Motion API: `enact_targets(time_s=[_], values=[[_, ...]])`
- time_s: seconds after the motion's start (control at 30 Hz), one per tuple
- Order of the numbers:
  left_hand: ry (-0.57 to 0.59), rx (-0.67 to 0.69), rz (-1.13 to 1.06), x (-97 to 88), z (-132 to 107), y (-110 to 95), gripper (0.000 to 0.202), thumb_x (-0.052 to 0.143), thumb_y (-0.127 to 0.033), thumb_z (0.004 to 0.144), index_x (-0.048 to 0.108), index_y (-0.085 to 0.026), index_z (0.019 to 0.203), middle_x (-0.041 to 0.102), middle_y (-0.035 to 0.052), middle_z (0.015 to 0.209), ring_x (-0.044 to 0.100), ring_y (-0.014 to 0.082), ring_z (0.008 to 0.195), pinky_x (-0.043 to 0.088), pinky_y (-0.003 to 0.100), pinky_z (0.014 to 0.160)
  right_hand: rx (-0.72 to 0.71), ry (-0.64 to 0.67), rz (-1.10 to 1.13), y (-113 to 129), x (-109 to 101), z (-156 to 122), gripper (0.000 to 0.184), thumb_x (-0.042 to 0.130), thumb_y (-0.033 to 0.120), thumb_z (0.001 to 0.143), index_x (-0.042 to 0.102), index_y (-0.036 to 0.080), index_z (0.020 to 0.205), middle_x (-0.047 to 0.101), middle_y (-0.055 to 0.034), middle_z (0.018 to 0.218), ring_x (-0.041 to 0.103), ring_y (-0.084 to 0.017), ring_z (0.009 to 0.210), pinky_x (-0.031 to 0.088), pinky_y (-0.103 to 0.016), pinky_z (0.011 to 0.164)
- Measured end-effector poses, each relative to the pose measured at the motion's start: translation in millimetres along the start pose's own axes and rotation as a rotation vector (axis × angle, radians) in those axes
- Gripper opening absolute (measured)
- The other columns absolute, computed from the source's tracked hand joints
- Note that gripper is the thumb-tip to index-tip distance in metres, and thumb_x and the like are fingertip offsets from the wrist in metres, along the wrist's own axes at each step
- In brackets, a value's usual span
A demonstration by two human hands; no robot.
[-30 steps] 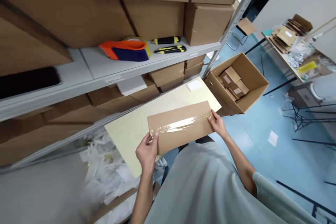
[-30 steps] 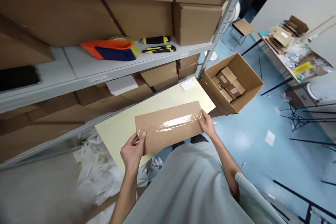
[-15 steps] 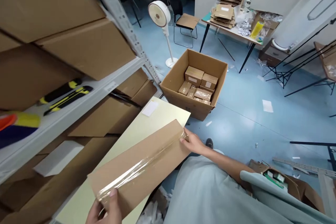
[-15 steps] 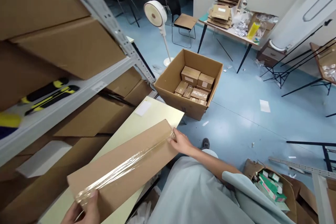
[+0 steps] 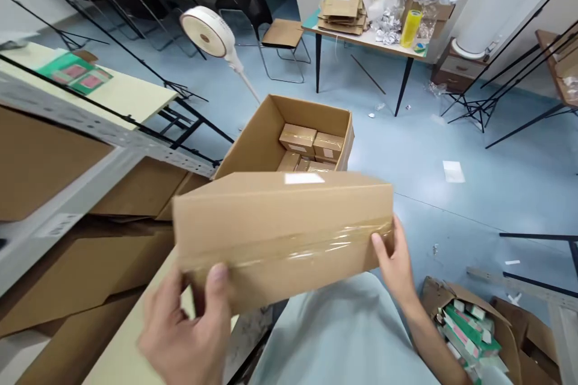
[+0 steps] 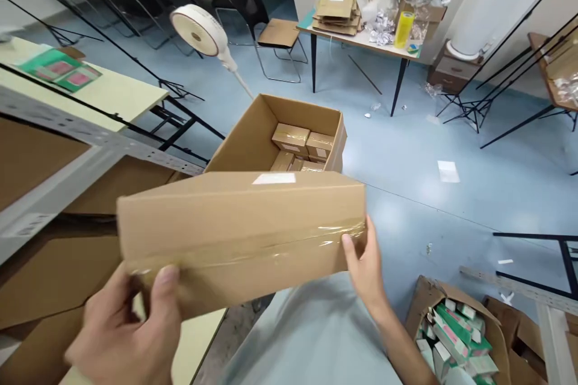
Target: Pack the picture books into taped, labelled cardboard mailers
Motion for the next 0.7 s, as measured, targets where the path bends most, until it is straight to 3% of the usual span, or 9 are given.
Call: enact_targets(time_s=[0.13,0.43,0.57,0.7], values=[[0.187,0.083,-0.118,106.1,9.5,-75.1,0.052,0.073,-0.054,0.098,0.078,-0.021,0.137,0.077,0.0101,0.117,0.071,0.0263,0.108,0.058,0.04,0.1,0.0,-0.267,-0.064,1.5,-71.2,52.9,0.077,0.07,0.062,0.1,0.053,0.017,0.16,0.062,-0.0187,0.161,0.06,-0.031,0.15,0.044,-0.053,0.131],[0.654,0.139,-0.381,336.0,30.2,-174.6,0.048,0.07,-0.052,0.101,0.077,-0.026,0.141,0.08,0.0084,0.132,0.073,0.0281,0.122,0.06,0.043,0.111,0.066,-0.612,-0.274,-15.3,-195.9,187.3,0.086,0.075,0.073,0.088,0.066,0.013,0.149,0.07,-0.0215,0.149,0.066,-0.039,0.142,0.047,-0.06,0.127],[0.864,0.08,-0.412,447.8,60.9,-200.2,0.045,0.067,-0.053,0.102,0.079,-0.029,0.138,0.084,0.007,0.123,0.077,0.0295,0.114,0.062,0.041,0.103,0.084,-0.67,-0.365,-3.6,-218.3,271.4,0.082,0.078,0.072,0.085,0.07,0.015,0.144,0.074,-0.0201,0.144,0.068,-0.04,0.139,0.049,-0.061,0.124],[0.971,0.035,-0.321,542.2,107.2,-222.6,0.042,0.066,-0.054,0.102,0.079,-0.03,0.134,0.086,0.0046,0.109,0.08,0.0299,0.102,0.059,0.035,0.087,0.088,-0.682,-0.458,24.2,-206.8,358.6,0.079,0.075,0.072,0.088,0.071,0.015,0.143,0.075,-0.0185,0.142,0.069,-0.038,0.138,0.051,-0.057,0.123]])
Point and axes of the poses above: each hand's wrist, its own z-axis towards the middle knuckle, its own x-axis out of the palm, y = z × x, the point moved 10 cm from there along z, towards the middle knuckle
